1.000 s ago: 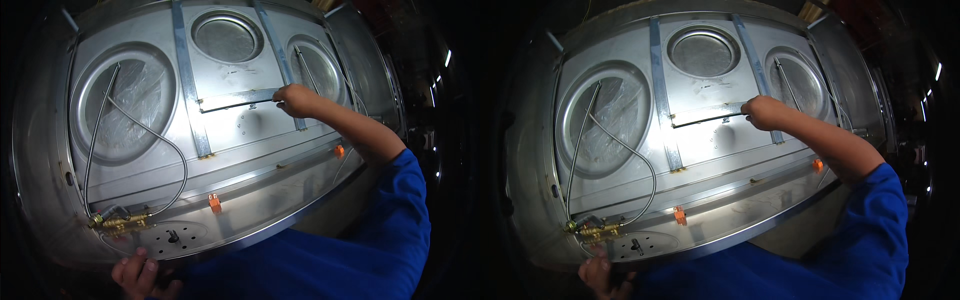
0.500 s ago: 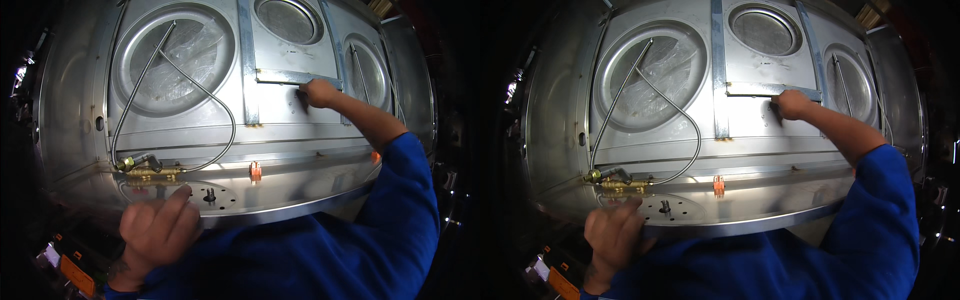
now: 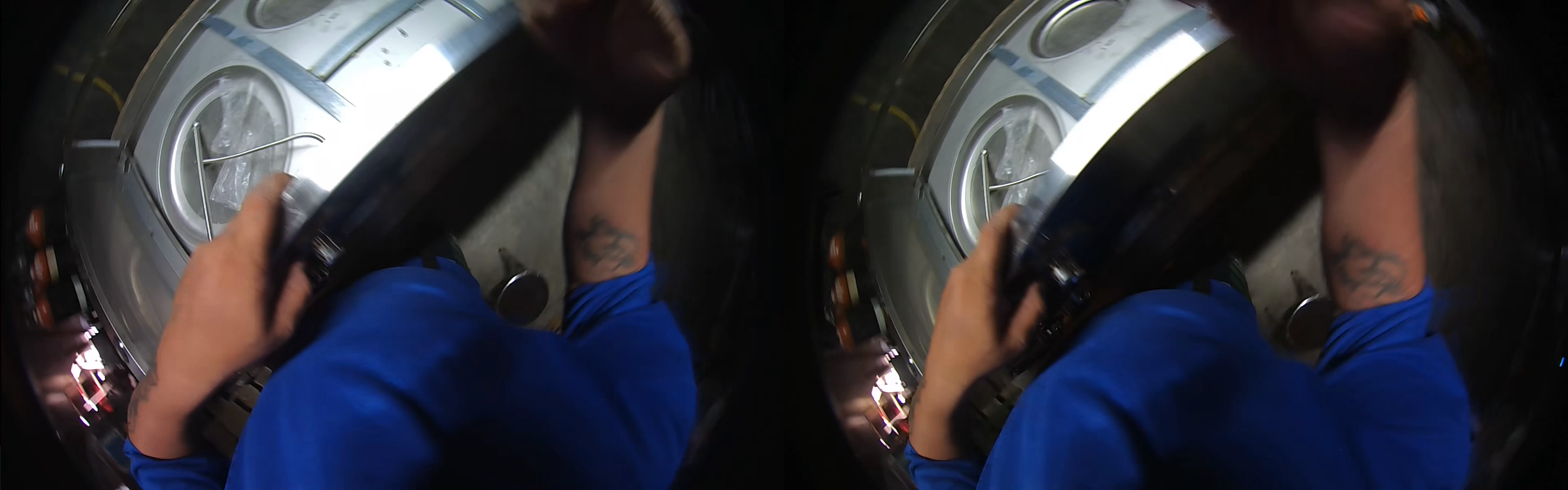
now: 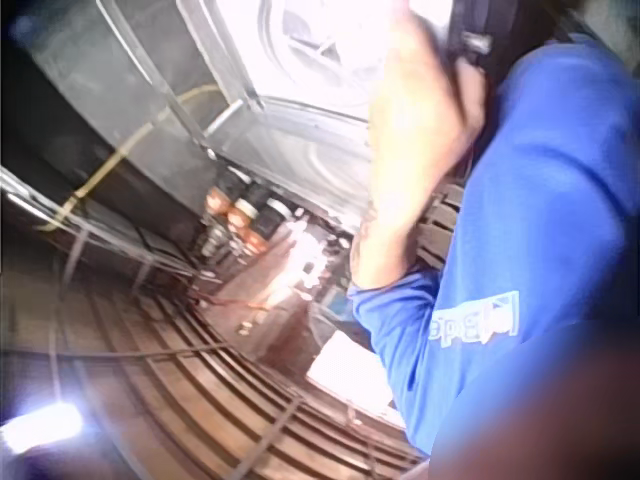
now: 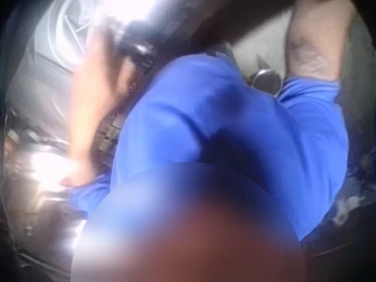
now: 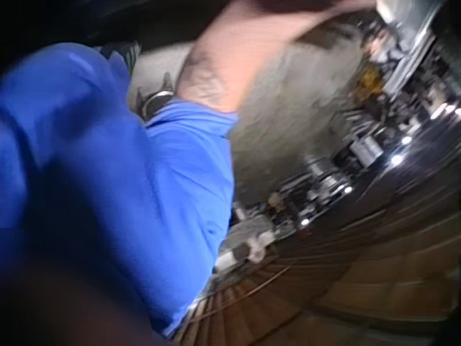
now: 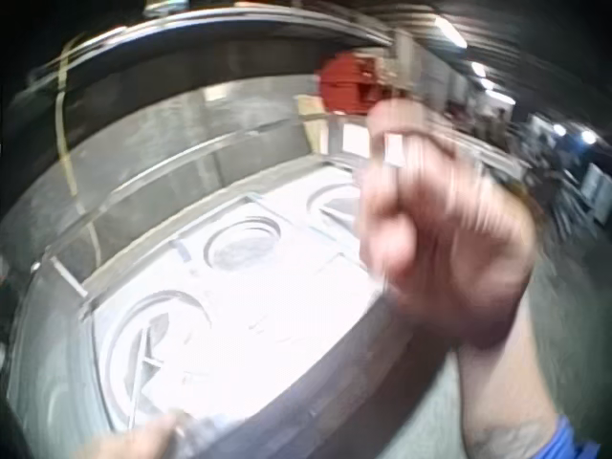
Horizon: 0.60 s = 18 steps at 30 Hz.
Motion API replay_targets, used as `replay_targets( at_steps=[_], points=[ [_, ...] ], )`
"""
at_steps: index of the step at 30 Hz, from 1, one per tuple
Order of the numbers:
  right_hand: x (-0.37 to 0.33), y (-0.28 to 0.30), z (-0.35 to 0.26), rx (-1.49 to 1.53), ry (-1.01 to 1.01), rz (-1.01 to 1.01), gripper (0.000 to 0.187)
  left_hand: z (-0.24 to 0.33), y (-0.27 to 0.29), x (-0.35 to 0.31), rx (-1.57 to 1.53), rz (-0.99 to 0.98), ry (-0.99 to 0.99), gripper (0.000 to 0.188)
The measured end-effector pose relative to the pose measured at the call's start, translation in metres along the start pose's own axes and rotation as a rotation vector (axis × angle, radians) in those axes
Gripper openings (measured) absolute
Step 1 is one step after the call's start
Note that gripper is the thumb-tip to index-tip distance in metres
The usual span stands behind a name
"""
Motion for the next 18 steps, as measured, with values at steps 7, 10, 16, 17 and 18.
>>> replay_targets(
  at_steps=[7, 10, 16, 17, 18],
  points=[
    [-0.202, -0.037, 0.137, 0.055, -0.444, 0.432, 0.02, -0.007, -0.012, 0.014, -0.103, 0.065, -0.031, 0.065],
    [-0.203, -0.041, 0.178, 0.059, -0.433, 0.472, 0.017, -0.013, -0.016, 0.025, -0.112, 0.007, -0.008, 0.07],
    [-0.18, -0.038, 0.202, 0.175, -0.195, 0.492, 0.014, -0.017, -0.02, 0.036, -0.17, -0.058, 0.011, 0.072],
    [-0.177, -0.038, 0.202, 0.084, -0.186, 0.468, 0.013, -0.019, -0.019, 0.038, -0.129, -0.029, 0.038, 0.071],
    [-0.176, -0.037, 0.203, 0.113, -0.187, 0.475, 0.013, -0.015, -0.021, 0.036, -0.155, -0.052, 0.017, 0.07]
  ],
)
Point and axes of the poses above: each hand's wrist, its own x-axis towards the middle knuckle, its own y-axis out of the back of the hand, z = x × y, the point moved 8 cm from there along x, towards the middle knuckle, and after that the axes turned 12 degrees about z, right-handed, at the moved point
